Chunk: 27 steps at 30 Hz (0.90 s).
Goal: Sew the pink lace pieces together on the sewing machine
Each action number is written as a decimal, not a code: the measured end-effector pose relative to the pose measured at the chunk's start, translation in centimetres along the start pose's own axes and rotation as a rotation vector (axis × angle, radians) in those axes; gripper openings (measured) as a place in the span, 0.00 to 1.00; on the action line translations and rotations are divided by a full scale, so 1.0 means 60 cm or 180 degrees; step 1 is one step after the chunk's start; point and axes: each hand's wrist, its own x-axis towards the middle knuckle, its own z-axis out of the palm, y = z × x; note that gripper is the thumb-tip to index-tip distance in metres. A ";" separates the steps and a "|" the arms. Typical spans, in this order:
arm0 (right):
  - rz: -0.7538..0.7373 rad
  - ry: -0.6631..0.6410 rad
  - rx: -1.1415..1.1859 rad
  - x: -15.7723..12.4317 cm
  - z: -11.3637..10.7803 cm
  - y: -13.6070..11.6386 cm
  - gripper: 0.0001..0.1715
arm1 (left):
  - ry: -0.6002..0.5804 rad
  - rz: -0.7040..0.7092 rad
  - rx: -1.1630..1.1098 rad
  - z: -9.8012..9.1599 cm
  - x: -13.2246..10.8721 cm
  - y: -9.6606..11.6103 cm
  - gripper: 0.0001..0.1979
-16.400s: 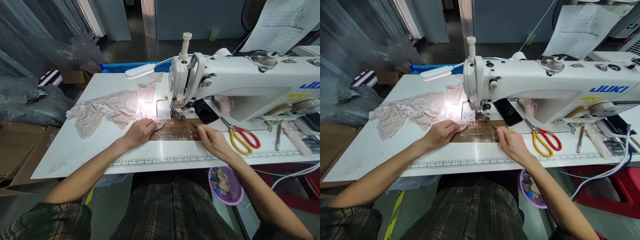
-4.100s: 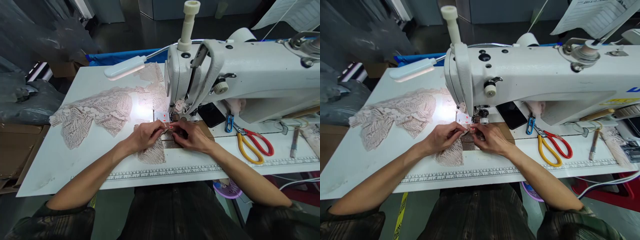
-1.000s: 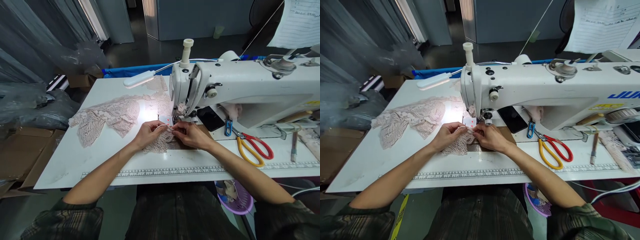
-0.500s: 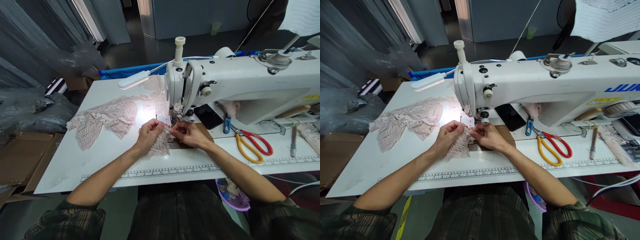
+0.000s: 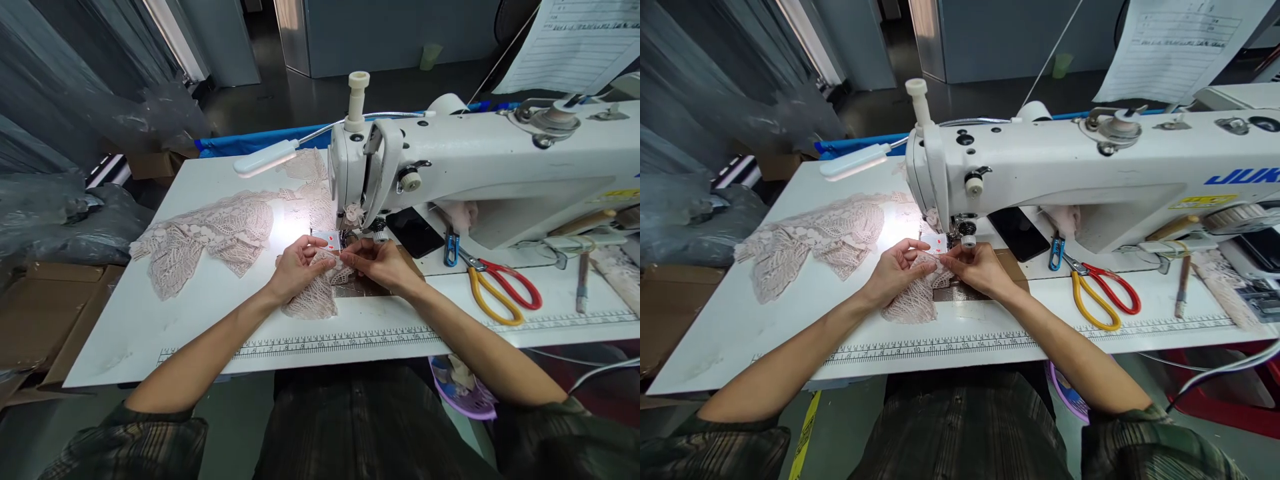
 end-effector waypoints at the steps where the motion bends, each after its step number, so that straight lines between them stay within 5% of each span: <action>1: -0.0103 0.0045 -0.0081 -0.001 0.001 0.000 0.21 | -0.0031 0.0005 0.0038 0.001 -0.001 0.000 0.25; 13: -0.1191 0.0232 -0.1032 -0.032 0.043 -0.001 0.04 | -0.0652 0.0512 0.0966 0.005 -0.009 -0.012 0.13; 17: -0.0523 -0.0109 -0.1734 -0.071 -0.004 0.004 0.04 | 0.0121 0.0862 0.1299 -0.034 0.001 0.016 0.12; 19: -0.0068 -0.0729 -0.1765 -0.095 -0.038 0.000 0.07 | 0.0464 0.0828 0.1079 -0.050 0.009 0.026 0.13; 21: 0.0262 -0.1270 -0.1595 -0.112 -0.061 -0.009 0.12 | 0.0357 0.0559 0.0762 -0.052 0.014 0.028 0.17; 23: 0.0218 -0.1062 -0.1462 -0.112 -0.065 -0.020 0.17 | 0.0026 0.0270 0.0580 -0.039 0.013 0.024 0.19; 27: -0.0735 -0.0197 -0.1633 -0.066 -0.029 -0.027 0.26 | -0.0317 0.0197 0.0577 -0.008 -0.001 0.013 0.16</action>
